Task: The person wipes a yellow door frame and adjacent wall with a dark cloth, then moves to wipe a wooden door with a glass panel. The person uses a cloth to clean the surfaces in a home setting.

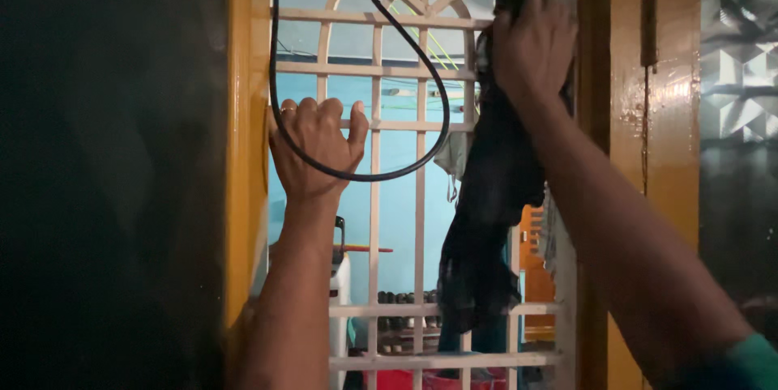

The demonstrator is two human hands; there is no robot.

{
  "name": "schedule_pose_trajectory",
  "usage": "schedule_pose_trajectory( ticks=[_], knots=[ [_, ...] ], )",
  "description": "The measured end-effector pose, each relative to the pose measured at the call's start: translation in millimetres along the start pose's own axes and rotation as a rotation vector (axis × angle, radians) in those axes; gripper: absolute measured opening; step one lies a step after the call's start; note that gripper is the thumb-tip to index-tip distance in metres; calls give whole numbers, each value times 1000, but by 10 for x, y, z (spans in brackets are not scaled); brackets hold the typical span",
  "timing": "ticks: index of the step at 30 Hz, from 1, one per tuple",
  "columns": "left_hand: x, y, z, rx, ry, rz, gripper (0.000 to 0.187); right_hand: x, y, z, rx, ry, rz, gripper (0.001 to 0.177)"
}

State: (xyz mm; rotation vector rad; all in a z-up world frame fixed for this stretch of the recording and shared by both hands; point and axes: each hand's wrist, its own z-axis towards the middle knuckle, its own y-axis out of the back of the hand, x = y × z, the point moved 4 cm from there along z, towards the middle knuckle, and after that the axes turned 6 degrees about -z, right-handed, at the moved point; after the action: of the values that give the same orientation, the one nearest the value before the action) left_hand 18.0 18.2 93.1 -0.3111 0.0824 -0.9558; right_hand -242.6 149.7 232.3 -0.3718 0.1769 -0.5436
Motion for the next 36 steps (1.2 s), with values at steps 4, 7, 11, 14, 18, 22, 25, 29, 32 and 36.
schedule_pose_trajectory(
  ticks=[4,7,11,14,18,22,25,29,32,36],
  knots=[
    [-7,-7,-34,-49,-29,37,46,309,267,-407,-34,128,17,51],
    [37,-4,-58,-3,-3,-40,46,454,547,-480,67,282,135,44],
    [12,48,-32,-29,-21,-26,42,360,555,-180,490,24,393,32],
    [-1,81,-28,-41,-47,-16,41,259,526,320,-83,257,374,32],
    [33,97,-20,26,15,-126,42,292,-11,525,57,170,310,34],
    [30,114,-23,19,-4,-98,43,667,-108,211,-42,231,79,45],
    [16,129,-19,1,-25,-73,44,900,57,78,127,209,98,37],
    [-11,126,8,88,29,-71,48,924,375,259,295,272,99,33],
    [-10,173,35,188,104,-57,49,1068,592,484,131,351,122,28],
    [-31,192,80,284,125,3,51,1757,460,499,135,451,275,30]
  ],
)
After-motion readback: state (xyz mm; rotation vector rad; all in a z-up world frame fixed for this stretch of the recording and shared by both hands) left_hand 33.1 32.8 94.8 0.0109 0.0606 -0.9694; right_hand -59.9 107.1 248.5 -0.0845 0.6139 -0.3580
